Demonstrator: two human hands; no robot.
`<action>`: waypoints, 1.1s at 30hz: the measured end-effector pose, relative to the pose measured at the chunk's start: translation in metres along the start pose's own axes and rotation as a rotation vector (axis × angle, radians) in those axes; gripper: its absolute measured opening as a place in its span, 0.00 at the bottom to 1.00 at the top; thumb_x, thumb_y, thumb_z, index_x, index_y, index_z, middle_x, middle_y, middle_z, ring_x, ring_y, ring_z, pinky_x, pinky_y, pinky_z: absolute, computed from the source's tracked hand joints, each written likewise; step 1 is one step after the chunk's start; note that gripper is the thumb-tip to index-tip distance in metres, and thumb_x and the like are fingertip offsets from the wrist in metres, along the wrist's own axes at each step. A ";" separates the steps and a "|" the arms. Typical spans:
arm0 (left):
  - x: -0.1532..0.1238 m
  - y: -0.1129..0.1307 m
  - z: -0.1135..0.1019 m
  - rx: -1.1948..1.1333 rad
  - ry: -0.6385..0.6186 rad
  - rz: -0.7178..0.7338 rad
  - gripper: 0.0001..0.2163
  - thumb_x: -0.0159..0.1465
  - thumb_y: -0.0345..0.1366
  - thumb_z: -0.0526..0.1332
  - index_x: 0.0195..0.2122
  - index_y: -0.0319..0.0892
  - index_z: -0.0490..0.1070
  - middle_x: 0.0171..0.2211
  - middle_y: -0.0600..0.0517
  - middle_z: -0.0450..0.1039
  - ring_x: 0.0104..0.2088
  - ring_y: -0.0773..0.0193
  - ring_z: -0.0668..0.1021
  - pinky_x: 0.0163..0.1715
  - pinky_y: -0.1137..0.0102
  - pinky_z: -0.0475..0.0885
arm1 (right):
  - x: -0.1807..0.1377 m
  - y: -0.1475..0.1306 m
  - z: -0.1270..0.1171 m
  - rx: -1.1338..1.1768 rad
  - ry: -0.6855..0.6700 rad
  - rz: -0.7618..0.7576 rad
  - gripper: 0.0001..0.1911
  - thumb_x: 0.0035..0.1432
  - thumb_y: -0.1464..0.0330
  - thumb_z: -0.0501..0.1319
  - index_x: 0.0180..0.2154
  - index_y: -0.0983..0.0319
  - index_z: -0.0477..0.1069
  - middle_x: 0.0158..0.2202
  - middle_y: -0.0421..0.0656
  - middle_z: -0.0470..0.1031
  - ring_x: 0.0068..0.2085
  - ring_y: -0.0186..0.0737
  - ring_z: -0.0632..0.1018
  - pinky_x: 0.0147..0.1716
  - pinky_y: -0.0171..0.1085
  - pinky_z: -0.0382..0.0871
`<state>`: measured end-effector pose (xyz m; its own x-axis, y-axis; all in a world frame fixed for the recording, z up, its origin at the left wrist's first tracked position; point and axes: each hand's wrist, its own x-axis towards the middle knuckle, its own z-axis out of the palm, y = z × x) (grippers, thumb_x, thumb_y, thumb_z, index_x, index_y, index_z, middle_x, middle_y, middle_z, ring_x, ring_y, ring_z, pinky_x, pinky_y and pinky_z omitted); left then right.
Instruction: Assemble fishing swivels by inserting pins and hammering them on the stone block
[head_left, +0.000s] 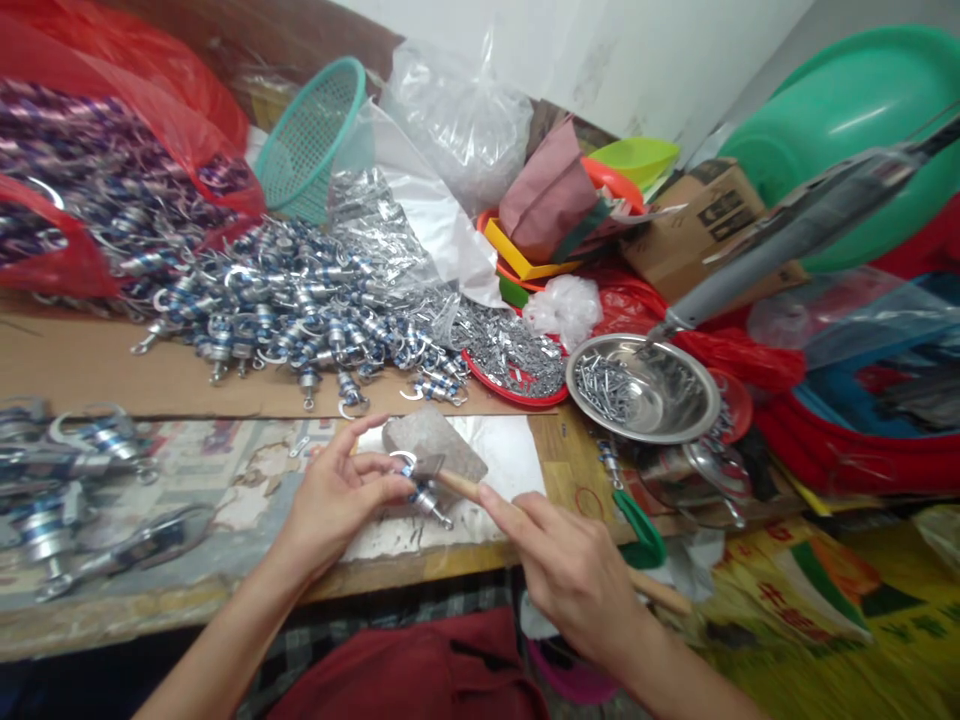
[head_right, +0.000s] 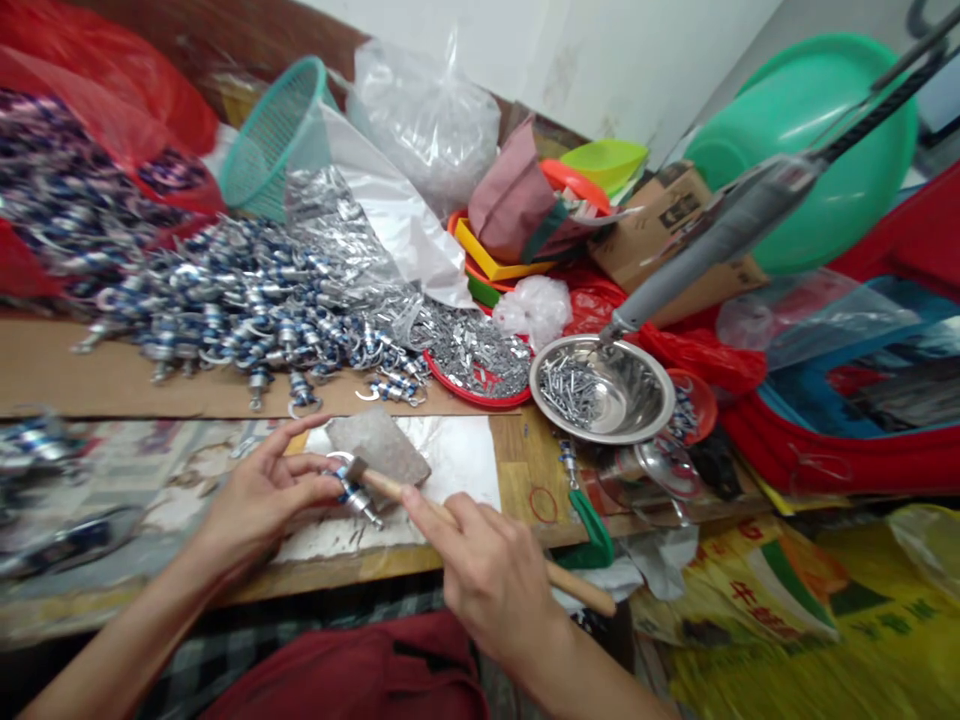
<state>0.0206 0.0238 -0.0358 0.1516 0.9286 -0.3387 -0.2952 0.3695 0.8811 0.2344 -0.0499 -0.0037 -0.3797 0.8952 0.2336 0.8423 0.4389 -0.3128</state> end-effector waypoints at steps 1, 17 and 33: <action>0.000 0.000 0.000 -0.001 0.003 -0.002 0.35 0.41 0.27 0.70 0.52 0.42 0.58 0.22 0.57 0.75 0.22 0.65 0.77 0.26 0.70 0.76 | -0.001 0.000 0.000 0.000 -0.016 0.008 0.29 0.57 0.79 0.47 0.58 0.54 0.55 0.32 0.44 0.73 0.30 0.40 0.74 0.29 0.36 0.70; -0.003 0.001 -0.003 0.389 0.083 0.096 0.10 0.45 0.35 0.68 0.30 0.40 0.77 0.27 0.49 0.78 0.29 0.58 0.78 0.36 0.63 0.73 | 0.047 0.051 0.031 0.234 0.055 0.319 0.19 0.56 0.67 0.57 0.50 0.59 0.67 0.45 0.44 0.75 0.43 0.40 0.76 0.41 0.37 0.70; 0.001 0.004 0.001 0.647 0.039 0.556 0.03 0.46 0.34 0.66 0.23 0.44 0.79 0.24 0.53 0.72 0.26 0.64 0.74 0.27 0.72 0.68 | 0.157 0.128 0.026 -0.090 0.040 0.600 0.16 0.43 0.79 0.62 0.38 0.67 0.73 0.39 0.55 0.76 0.44 0.54 0.75 0.44 0.44 0.65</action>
<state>0.0201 0.0259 -0.0323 0.1084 0.9741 0.1985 0.2811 -0.2216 0.9337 0.2726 0.1487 -0.0308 0.1843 0.9800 0.0757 0.9346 -0.1509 -0.3220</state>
